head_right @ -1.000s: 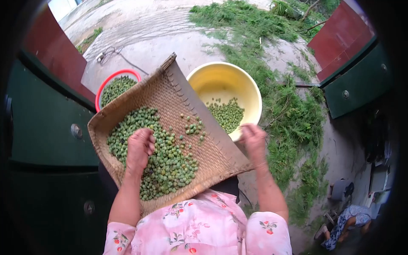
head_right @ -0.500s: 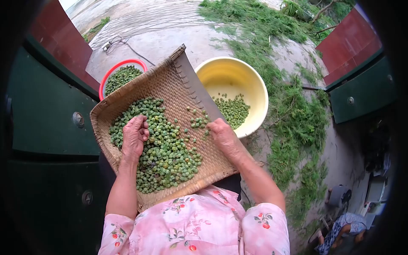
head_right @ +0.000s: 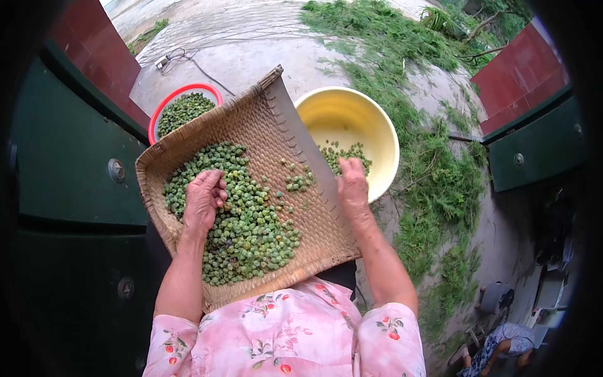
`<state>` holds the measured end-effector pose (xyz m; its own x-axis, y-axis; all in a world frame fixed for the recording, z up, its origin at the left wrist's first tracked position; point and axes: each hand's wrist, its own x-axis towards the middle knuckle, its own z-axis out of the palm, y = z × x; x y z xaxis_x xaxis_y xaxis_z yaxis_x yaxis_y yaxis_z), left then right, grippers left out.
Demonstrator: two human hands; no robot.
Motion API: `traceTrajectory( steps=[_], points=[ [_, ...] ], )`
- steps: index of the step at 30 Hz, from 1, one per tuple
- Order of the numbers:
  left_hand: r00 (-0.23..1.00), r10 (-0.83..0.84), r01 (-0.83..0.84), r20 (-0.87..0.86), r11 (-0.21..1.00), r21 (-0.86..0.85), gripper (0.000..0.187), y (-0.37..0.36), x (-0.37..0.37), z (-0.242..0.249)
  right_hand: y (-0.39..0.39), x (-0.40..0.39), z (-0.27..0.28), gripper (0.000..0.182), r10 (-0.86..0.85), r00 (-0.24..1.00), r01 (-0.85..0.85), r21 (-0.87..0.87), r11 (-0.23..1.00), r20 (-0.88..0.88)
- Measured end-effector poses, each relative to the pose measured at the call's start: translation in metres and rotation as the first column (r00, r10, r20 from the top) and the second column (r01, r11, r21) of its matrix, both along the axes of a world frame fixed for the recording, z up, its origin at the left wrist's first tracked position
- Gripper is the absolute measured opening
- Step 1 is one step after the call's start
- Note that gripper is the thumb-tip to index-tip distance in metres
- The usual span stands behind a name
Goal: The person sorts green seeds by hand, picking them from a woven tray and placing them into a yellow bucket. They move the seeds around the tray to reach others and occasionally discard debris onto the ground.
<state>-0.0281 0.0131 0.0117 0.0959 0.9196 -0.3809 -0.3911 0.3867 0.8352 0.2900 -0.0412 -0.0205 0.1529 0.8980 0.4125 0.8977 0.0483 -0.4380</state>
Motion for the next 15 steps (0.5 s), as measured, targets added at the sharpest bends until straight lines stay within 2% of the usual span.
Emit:
traceTrajectory(
  steps=[1,4,5,8,9,12,15],
  points=[
    [1.000,-0.004,0.004,0.000,1.000,0.003,0.015,0.000,0.000,0.000,0.004,-0.003,0.013,0.033,-0.069,0.990,0.058,0.089,0.994,0.126],
    [1.000,-0.007,0.007,-0.011,1.000,-0.006,0.015,0.001,0.001,0.001,0.005,-0.007,0.001,0.026,0.008,0.990,-0.032,-0.165,0.986,-0.142],
    [1.000,-0.010,0.010,-0.010,1.000,-0.003,0.015,0.001,0.001,0.001,0.005,-0.014,-0.003,0.022,0.057,0.988,-0.096,-0.279,0.956,-0.142],
    [1.000,-0.014,0.014,-0.004,1.000,0.002,0.015,0.000,0.000,0.001,-0.001,-0.036,-0.008,0.018,0.104,0.990,-0.127,-0.298,0.946,-0.093],
    [1.000,-0.014,0.014,0.001,1.000,0.002,0.015,0.000,0.000,0.000,0.000,-0.041,-0.013,0.016,0.102,0.989,-0.126,-0.238,0.963,-0.110],
    [1.000,-0.010,0.010,-0.028,1.000,-0.004,0.015,0.000,0.001,0.001,0.002,-0.046,-0.020,0.016,0.074,0.997,-0.076,-0.234,0.969,-0.017],
    [0.998,-0.026,0.026,-0.060,1.000,0.003,0.015,0.001,0.003,0.000,0.004,-0.048,-0.019,0.015,0.083,0.995,-0.094,-0.225,0.970,-0.057]
  ],
)
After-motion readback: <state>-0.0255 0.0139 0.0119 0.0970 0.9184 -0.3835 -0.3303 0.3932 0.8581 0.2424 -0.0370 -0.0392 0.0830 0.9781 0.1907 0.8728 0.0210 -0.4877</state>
